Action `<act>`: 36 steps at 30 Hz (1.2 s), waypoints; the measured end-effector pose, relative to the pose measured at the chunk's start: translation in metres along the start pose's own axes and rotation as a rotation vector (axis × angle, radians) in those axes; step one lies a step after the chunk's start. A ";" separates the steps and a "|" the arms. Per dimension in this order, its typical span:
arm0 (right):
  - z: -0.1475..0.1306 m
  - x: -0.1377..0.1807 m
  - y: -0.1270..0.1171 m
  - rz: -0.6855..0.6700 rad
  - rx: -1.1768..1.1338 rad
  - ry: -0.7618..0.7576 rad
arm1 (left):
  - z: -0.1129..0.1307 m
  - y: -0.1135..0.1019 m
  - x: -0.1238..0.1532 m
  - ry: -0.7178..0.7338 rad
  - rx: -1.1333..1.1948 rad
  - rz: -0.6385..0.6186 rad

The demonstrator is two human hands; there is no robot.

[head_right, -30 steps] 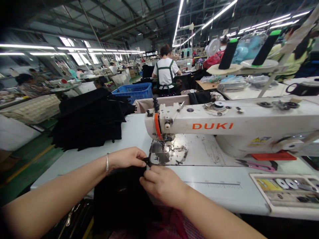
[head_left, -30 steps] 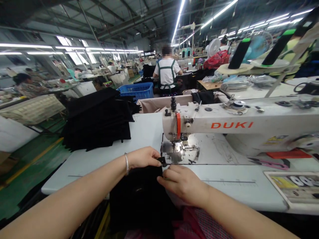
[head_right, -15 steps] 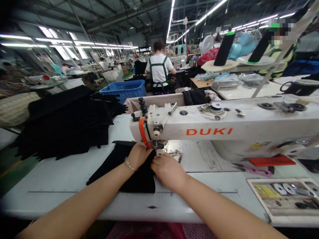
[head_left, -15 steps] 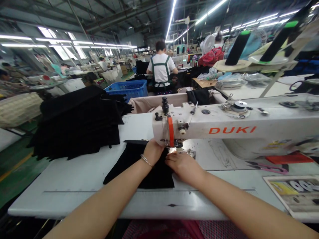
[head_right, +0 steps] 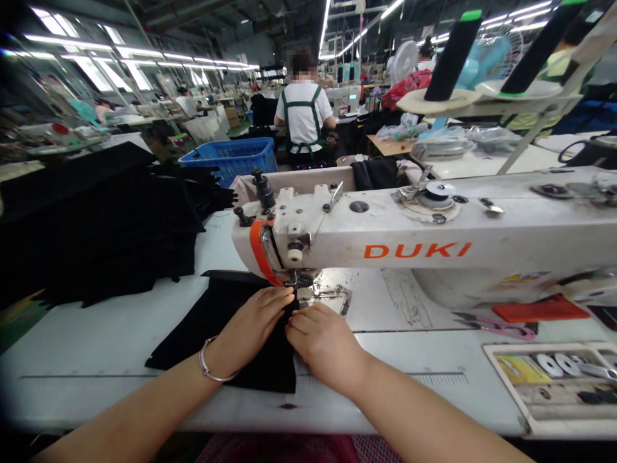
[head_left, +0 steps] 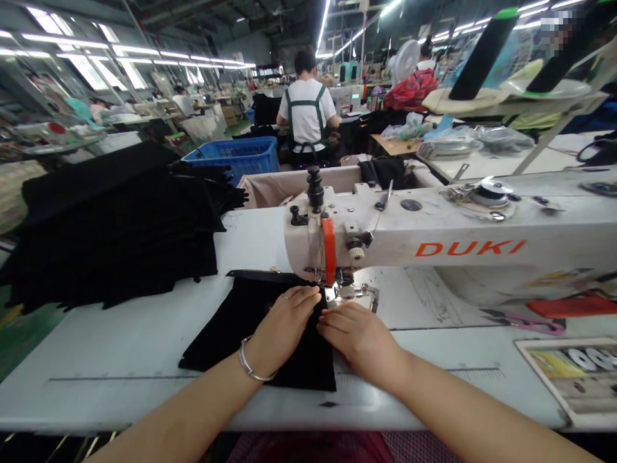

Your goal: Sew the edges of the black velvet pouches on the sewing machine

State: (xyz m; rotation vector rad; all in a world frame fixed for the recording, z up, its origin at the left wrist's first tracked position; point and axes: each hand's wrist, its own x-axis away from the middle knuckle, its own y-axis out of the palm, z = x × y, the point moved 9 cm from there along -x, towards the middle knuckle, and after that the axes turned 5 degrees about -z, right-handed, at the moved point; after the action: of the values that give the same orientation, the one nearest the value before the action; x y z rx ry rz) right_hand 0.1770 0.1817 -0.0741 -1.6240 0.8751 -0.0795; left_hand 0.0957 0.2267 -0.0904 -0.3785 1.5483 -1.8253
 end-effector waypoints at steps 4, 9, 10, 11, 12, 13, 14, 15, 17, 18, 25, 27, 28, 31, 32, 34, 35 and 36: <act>-0.002 0.002 0.000 0.002 -0.002 0.011 | 0.004 -0.004 0.001 0.011 -0.002 0.012; -0.001 0.004 0.003 0.004 -0.001 0.015 | 0.001 -0.001 0.000 0.018 0.007 0.005; -0.001 0.004 0.003 0.008 -0.001 0.014 | 0.000 0.000 0.000 0.014 0.010 0.003; -0.001 0.004 0.003 0.013 -0.001 0.013 | -0.001 0.001 0.000 0.011 0.013 0.002; -0.001 0.004 0.003 0.017 -0.001 0.011 | -0.003 0.001 -0.001 0.006 0.016 0.001; 0.000 0.004 0.002 0.022 0.000 0.011 | -0.004 0.002 -0.001 0.002 0.020 0.001; 0.000 0.004 0.002 0.025 0.001 0.013 | -0.005 0.002 -0.002 -0.004 0.023 0.001; 0.001 0.004 0.002 0.028 0.003 0.014 | -0.005 0.002 -0.003 -0.009 0.026 0.001; 0.001 0.003 0.003 0.031 0.006 0.015 | -0.006 0.001 -0.004 -0.014 0.033 -0.001; 0.000 0.002 0.004 0.029 0.007 0.015 | -0.007 0.000 -0.005 -0.016 0.037 -0.004; -0.001 0.005 -0.001 -0.032 -0.009 0.040 | 0.001 -0.011 0.007 -0.004 0.058 -0.077; 0.004 0.015 -0.011 -0.128 -0.022 0.081 | 0.015 -0.012 0.021 0.021 0.068 -0.166; 0.008 0.022 -0.015 -0.189 -0.016 0.118 | 0.023 -0.010 0.030 0.031 0.075 -0.217; 0.026 0.038 -0.028 -0.279 0.084 0.205 | 0.042 -0.009 0.054 0.028 0.099 -0.274; 0.033 0.039 -0.032 -0.268 0.124 0.232 | 0.045 -0.010 0.060 0.020 0.120 -0.256; 0.049 0.034 -0.035 -0.208 0.185 0.312 | 0.045 -0.014 0.066 -0.022 0.199 -0.201; 0.057 0.029 -0.035 -0.167 0.203 0.361 | 0.041 -0.016 0.067 -0.061 0.253 -0.175; 0.064 0.023 -0.034 -0.129 0.217 0.406 | 0.036 -0.017 0.068 -0.113 0.310 -0.148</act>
State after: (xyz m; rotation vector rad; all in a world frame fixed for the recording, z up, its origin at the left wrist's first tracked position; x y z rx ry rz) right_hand 0.2420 0.2208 -0.0713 -1.4802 1.0272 -0.5925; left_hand 0.0644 0.1550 -0.0797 -0.4490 1.1641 -2.0811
